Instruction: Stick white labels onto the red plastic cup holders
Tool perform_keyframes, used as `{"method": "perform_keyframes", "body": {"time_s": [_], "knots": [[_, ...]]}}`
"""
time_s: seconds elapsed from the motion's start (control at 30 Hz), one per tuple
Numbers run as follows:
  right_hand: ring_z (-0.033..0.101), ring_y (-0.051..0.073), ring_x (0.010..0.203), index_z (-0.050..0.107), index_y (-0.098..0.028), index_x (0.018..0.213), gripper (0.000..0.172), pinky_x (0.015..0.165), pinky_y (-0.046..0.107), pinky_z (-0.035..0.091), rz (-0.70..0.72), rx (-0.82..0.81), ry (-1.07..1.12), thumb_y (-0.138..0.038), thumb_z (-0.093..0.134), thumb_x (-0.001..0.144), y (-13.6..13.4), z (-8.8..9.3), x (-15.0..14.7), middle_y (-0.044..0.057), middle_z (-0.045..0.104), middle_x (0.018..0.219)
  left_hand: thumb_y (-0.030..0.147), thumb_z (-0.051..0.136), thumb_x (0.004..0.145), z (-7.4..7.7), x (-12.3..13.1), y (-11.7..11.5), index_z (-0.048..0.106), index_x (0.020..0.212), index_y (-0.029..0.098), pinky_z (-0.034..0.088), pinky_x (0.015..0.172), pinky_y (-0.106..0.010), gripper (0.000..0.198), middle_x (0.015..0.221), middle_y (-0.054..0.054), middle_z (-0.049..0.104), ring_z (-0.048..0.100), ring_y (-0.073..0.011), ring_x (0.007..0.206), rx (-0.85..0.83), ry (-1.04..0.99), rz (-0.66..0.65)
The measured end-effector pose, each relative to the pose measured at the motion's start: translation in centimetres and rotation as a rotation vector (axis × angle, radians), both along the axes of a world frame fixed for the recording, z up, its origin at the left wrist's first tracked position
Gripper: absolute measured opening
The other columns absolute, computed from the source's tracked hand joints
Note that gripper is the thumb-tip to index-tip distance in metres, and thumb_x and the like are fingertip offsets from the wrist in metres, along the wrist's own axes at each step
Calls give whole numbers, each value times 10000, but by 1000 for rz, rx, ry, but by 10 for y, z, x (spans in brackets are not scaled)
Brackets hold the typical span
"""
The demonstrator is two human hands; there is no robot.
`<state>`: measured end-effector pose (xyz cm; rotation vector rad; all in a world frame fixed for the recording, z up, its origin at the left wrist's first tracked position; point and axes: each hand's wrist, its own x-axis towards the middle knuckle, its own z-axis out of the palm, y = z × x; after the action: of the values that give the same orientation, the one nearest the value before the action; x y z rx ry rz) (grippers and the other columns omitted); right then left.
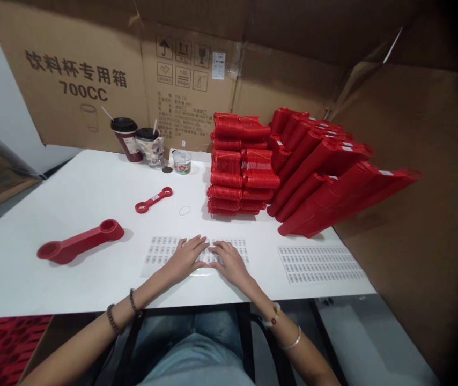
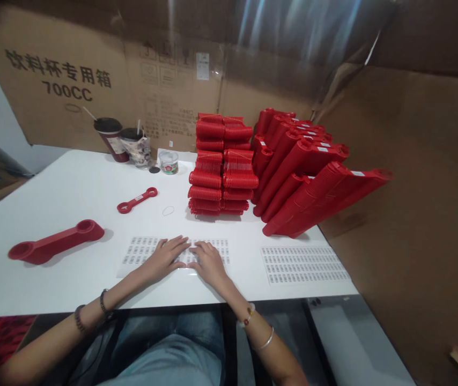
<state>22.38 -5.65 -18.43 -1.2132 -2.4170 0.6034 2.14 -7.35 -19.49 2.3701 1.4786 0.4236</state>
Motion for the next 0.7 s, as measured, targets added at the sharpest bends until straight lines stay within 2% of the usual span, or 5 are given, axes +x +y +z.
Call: {"method": "perform_keyframes", "body": {"time_s": [0.1, 0.27, 0.53, 0.63, 0.7], "knots": [[553, 278, 1115, 623, -175, 1166, 337, 955, 427, 438, -7, 21, -9, -309, 666, 860, -2, 0, 1, 107, 620, 1212, 493, 562, 883, -5, -2, 0, 463, 1390, 248, 300, 1073, -565, 572, 1470, -138, 450, 380, -318, 1375, 2, 24, -8], [571, 267, 1054, 522, -161, 1279, 415, 932, 422, 426, -15, 48, -20, -325, 596, 905, -4, 1, 2, 109, 646, 1159, 484, 524, 908, -3, -2, 0, 472, 1387, 261, 341, 1050, -524, 531, 1455, -116, 473, 413, -304, 1357, 20, 59, -30], [545, 261, 1126, 524, -155, 1277, 489, 975, 407, 425, -16, 45, -54, -425, 611, 878, 2, 1, 5, 135, 603, 1230, 488, 432, 949, 2, -1, -1, 513, 1355, 226, 357, 1034, -527, 490, 1428, -111, 506, 465, -300, 1319, 43, 114, -59], [385, 330, 1327, 430, -131, 1391, 734, 1074, 514, 327, -64, 44, -90, -544, 636, 821, 4, -2, 15, 199, 418, 1444, 535, 404, 946, 1, -10, -3, 454, 1403, 241, 318, 1072, -525, 546, 1472, -93, 451, 426, -287, 1350, 40, 126, -86], [209, 330, 1437, 303, -145, 1479, 792, 1126, 587, 201, -49, 26, -176, -586, 544, 866, 4, -5, 22, 177, 252, 1553, 568, 374, 944, -1, -20, -6, 344, 1470, 249, 272, 1105, -527, 616, 1520, -85, 371, 357, -284, 1394, 49, 140, -102]]}}
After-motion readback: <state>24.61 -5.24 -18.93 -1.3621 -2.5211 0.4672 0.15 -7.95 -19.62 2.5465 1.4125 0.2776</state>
